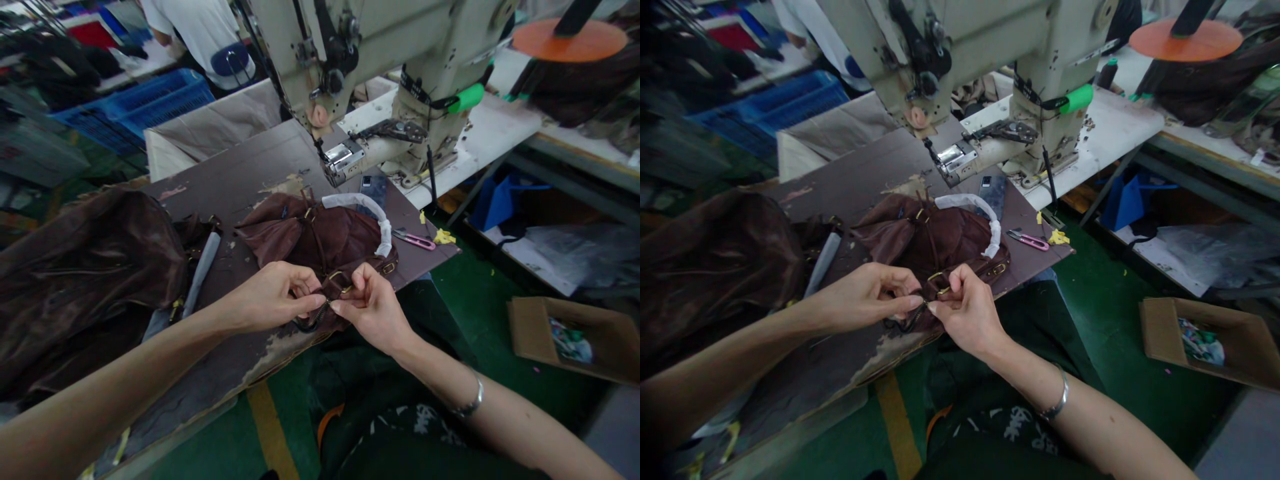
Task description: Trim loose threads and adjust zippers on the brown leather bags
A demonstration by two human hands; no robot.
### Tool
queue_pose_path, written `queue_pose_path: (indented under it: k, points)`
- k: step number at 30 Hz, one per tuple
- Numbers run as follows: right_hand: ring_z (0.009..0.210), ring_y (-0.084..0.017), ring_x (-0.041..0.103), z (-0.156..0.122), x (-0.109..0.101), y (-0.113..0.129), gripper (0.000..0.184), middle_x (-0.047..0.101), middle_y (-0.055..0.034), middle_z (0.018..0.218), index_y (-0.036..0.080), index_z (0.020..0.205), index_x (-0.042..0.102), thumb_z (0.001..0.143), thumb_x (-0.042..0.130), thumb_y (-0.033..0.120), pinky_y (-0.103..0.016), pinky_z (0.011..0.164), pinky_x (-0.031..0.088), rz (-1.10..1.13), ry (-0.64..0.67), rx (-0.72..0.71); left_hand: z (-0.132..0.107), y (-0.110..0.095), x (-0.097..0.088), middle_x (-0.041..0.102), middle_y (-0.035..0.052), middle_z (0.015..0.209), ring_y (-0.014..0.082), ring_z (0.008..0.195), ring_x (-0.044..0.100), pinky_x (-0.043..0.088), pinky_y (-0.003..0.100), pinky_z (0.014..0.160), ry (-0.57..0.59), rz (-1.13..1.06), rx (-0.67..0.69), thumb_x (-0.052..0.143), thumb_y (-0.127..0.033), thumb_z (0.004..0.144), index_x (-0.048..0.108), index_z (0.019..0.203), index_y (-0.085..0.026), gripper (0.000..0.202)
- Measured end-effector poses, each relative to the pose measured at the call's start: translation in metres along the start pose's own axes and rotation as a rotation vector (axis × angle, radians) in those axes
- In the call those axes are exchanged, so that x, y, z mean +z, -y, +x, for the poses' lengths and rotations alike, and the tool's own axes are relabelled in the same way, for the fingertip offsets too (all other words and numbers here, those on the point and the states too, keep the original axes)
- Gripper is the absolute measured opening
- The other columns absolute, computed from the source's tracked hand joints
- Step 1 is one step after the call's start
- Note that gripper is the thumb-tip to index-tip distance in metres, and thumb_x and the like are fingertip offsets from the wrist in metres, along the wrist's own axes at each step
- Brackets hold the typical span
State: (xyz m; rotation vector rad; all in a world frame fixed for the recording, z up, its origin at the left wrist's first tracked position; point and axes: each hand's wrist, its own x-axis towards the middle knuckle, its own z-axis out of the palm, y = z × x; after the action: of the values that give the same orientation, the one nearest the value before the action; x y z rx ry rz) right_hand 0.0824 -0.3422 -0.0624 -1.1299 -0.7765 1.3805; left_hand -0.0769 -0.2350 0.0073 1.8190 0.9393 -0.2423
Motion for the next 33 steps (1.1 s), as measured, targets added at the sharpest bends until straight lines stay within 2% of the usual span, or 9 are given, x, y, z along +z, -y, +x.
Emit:
queue_pose_path:
  k: [9,13,17,22,26,30,33]
  points:
    - [0.052,-0.008,0.04,-0.005,0.004,-0.001,0.038,0.04,0.0087,0.061,0.024,0.077,0.032,0.067,0.067,0.014,-0.02,0.048,0.034,-0.101,-0.1,-0.036,-0.001,-0.007,0.006,0.066,0.0026,0.066,0.0139,0.06,0.061,0.044,0.022,0.053,-0.094,0.092,-0.011,0.058,-0.036,0.083,0.059,0.077,-0.014,0.023]
    - [0.054,-0.008,0.047,0.0,0.002,-0.002,0.04,0.045,0.0089,0.063,0.024,0.079,0.033,0.067,0.068,0.012,-0.02,0.052,0.039,0.02,-0.055,-0.014,0.001,-0.002,0.004,0.063,0.0016,0.065,0.0124,0.06,0.058,0.043,0.021,0.054,-0.092,0.022,0.035,0.059,-0.036,0.083,0.059,0.077,-0.014,0.023]
    - [0.056,-0.008,0.053,0.006,-0.001,0.004,0.043,0.053,0.0088,0.067,0.025,0.088,0.036,0.066,0.069,0.008,-0.02,0.057,0.042,0.186,0.052,0.017,0.001,0.005,0.002,0.065,0.0044,0.085,0.0136,0.075,0.06,0.049,0.024,0.066,-0.101,-0.108,0.099,0.059,-0.042,0.085,0.062,0.096,-0.014,0.03]
    - [0.053,-0.007,0.056,0.004,-0.002,0.011,0.046,0.061,0.0073,0.071,0.025,0.09,0.037,0.064,0.071,0.007,-0.018,0.053,0.041,0.258,0.079,0.092,-0.008,0.008,0.011,0.063,0.0075,0.106,0.0161,0.083,0.062,0.053,0.029,0.072,-0.119,-0.111,0.065,0.065,-0.043,0.081,0.058,0.11,-0.017,0.04]
    - [0.056,-0.009,0.059,0.001,0.001,0.01,0.051,0.061,0.0073,0.071,0.025,0.089,0.037,0.061,0.077,0.01,-0.02,0.054,0.045,0.282,0.071,0.108,-0.014,0.005,0.02,0.063,0.007,0.109,0.0188,0.093,0.062,0.054,0.031,0.079,-0.165,-0.056,0.087,0.066,-0.043,0.08,0.058,0.112,-0.018,0.042]
    - [0.053,-0.009,0.056,-0.001,0.004,0.006,0.051,0.058,0.0087,0.068,0.025,0.087,0.035,0.062,0.077,0.011,-0.02,0.052,0.044,0.282,0.073,0.078,-0.018,0.002,0.023,0.064,0.0055,0.107,0.0174,0.086,0.064,0.054,0.029,0.074,-0.206,0.01,0.107,0.064,-0.043,0.081,0.059,0.109,-0.018,0.038]
    - [0.056,-0.009,0.056,-0.002,0.007,0.004,0.051,0.055,0.0089,0.068,0.025,0.082,0.031,0.063,0.077,0.012,-0.021,0.053,0.044,0.262,0.024,-0.006,-0.018,0.001,0.025,0.065,0.0053,0.106,0.0165,0.082,0.064,0.054,0.027,0.069,-0.221,0.016,0.127,0.063,-0.041,0.082,0.058,0.11,-0.018,0.036]
